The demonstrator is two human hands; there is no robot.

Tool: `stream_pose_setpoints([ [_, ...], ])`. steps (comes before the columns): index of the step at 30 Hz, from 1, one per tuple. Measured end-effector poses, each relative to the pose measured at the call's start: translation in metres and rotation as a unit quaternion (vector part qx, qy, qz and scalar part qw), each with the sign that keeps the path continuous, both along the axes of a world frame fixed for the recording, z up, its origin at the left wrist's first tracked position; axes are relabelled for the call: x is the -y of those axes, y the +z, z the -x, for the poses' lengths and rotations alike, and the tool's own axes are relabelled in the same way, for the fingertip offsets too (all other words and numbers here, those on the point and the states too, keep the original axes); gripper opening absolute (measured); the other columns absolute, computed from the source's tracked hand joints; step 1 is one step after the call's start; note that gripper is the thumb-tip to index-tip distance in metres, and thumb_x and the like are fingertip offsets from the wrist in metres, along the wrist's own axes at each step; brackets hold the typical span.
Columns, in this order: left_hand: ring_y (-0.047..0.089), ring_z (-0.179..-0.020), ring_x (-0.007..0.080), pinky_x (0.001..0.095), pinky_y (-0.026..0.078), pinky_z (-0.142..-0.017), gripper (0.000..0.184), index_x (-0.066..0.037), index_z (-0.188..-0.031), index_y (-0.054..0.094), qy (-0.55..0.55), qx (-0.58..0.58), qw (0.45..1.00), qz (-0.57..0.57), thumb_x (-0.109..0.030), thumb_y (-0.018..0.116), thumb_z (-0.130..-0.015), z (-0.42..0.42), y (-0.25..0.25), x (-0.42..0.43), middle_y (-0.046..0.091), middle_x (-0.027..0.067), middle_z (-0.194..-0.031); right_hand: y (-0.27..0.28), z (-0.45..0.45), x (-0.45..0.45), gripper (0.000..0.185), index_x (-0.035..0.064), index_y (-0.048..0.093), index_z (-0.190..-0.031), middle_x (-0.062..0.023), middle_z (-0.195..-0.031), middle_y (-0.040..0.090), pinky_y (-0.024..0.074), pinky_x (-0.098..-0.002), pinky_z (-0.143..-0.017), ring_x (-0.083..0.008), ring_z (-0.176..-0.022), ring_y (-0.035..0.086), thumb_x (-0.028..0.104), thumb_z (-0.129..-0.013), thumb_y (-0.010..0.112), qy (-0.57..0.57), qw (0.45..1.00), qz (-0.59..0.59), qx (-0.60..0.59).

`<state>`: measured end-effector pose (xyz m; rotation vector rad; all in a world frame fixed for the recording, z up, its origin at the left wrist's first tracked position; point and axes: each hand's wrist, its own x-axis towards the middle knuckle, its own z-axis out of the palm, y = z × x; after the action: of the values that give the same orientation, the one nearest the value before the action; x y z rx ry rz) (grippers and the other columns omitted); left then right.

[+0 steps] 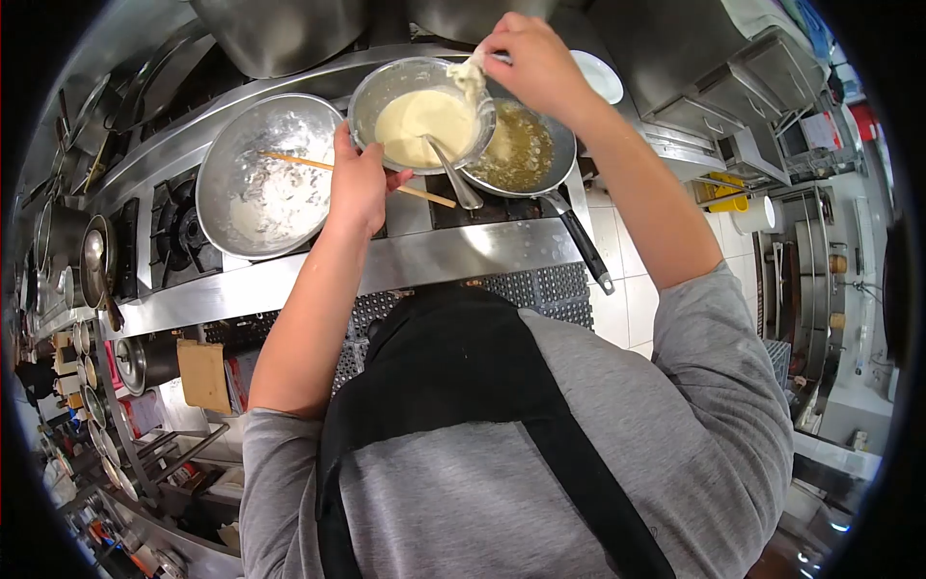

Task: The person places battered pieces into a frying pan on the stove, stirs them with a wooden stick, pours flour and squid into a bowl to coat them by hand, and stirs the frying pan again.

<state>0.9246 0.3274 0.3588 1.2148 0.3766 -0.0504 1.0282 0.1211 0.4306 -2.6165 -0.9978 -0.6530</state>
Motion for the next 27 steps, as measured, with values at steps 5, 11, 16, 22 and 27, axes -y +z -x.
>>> stream_pose_setpoints([
  [5,0.057,-0.086,0.0223,0.0292,0.055,-0.060,0.051,-0.009,-0.135,0.019,0.023,0.013,1.000,-0.010,-0.002,0.037,-0.089,-0.017,-0.016,0.011,0.045,0.0146,-0.116,-0.001,-0.005,0.054,0.016,0.0083,0.068,-0.083,-0.0089,-0.090,0.058,0.0436,-0.0381,-0.079,-0.0284,-0.089,0.053,0.021,-0.077,0.060,-0.038,0.997,-0.021,-0.064],
  [11,0.056,-0.085,0.0227,0.0314,0.056,-0.061,0.056,-0.008,-0.139,0.012,0.055,0.004,0.998,-0.032,-0.002,0.036,-0.089,-0.023,-0.034,-0.007,0.042,0.0175,-0.118,-0.086,0.004,0.083,0.017,0.0126,0.070,-0.082,-0.0127,-0.096,0.059,0.0455,-0.0424,-0.081,-0.0322,-0.095,0.054,0.026,-0.074,0.062,-0.170,0.952,0.084,-0.241],
  [16,0.056,-0.083,0.0228,0.0316,0.055,-0.061,0.060,-0.010,-0.141,0.007,0.083,0.009,0.996,-0.030,-0.002,0.037,-0.090,-0.013,-0.028,-0.039,0.040,0.0184,-0.121,-0.156,0.001,0.059,0.019,0.0110,0.069,-0.086,-0.0126,-0.103,0.058,0.0450,-0.0442,-0.084,-0.0314,-0.099,0.054,0.024,-0.077,0.058,-0.200,0.909,0.184,-0.315],
  [22,0.056,-0.083,0.0210,0.0301,0.054,-0.062,0.058,-0.011,-0.140,0.011,0.162,0.024,0.986,-0.038,-0.003,0.038,-0.090,0.023,-0.009,-0.097,0.044,0.0163,-0.119,-0.076,-0.030,0.007,0.019,0.0181,0.068,-0.097,-0.0088,-0.100,0.058,0.0438,-0.0446,-0.084,-0.0294,-0.101,0.052,0.026,-0.081,0.061,-0.171,0.971,0.085,-0.146],
  [27,0.057,-0.088,0.0194,0.0281,0.053,-0.064,0.047,-0.010,-0.133,0.022,0.212,0.043,0.975,-0.059,-0.004,0.038,-0.090,0.073,0.009,-0.163,0.047,0.0117,-0.119,-0.013,-0.015,-0.097,0.017,0.0145,0.068,-0.086,-0.0083,-0.091,0.060,0.0452,-0.0417,-0.081,-0.0301,-0.095,0.054,0.029,-0.078,0.063,-0.021,0.992,0.015,-0.122],
])
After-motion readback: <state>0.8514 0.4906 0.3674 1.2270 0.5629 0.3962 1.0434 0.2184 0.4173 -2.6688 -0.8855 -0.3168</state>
